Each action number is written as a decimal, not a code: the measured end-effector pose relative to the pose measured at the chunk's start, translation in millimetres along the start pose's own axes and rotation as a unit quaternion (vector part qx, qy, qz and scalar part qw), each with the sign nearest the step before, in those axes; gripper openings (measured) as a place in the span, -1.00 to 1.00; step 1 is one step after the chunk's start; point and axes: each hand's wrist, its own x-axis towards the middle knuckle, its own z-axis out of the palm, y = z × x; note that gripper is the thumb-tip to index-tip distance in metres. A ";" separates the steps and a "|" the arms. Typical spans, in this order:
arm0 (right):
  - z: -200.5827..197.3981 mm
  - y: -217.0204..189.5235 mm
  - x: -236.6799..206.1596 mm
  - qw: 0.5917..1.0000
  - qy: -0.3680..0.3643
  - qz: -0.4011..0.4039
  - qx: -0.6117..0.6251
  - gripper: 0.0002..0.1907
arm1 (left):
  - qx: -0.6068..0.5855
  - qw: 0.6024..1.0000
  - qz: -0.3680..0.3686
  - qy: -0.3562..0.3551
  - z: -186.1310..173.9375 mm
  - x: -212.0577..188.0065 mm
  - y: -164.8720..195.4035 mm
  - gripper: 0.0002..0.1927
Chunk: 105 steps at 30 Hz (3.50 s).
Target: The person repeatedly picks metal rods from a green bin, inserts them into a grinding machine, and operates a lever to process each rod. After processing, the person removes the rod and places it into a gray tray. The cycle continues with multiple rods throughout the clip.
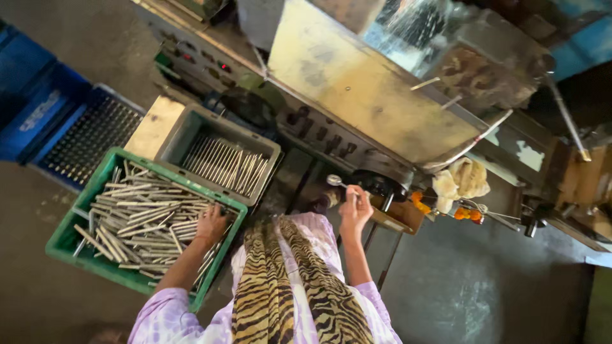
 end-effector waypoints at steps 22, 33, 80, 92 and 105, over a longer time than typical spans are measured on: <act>-1.9 -4.1 10.6 0.997 -0.015 -0.029 -0.068 -0.75 | -0.826 0.557 0.083 0.007 -91.0 13.7 -32.5 -0.74; 60.4 -81.3 9.6 0.994 -0.034 -0.080 0.070 -0.76 | -0.552 0.719 0.256 0.336 -184.9 105.6 188.2 -0.79; 17.0 -184.6 7.1 0.819 -0.073 -0.458 -0.337 -0.49 | -0.706 0.620 0.320 0.122 -363.8 -8.3 209.0 -0.77; -2.8 -294.5 7.5 0.910 -0.362 -0.139 -0.144 -0.62 | -0.819 0.463 0.301 -0.156 -430.8 -27.2 207.4 -0.86; -3.5 -220.1 85.7 0.881 -0.373 -0.086 0.277 -0.56 | -0.740 0.607 0.286 -0.055 -465.4 27.3 239.5 -0.84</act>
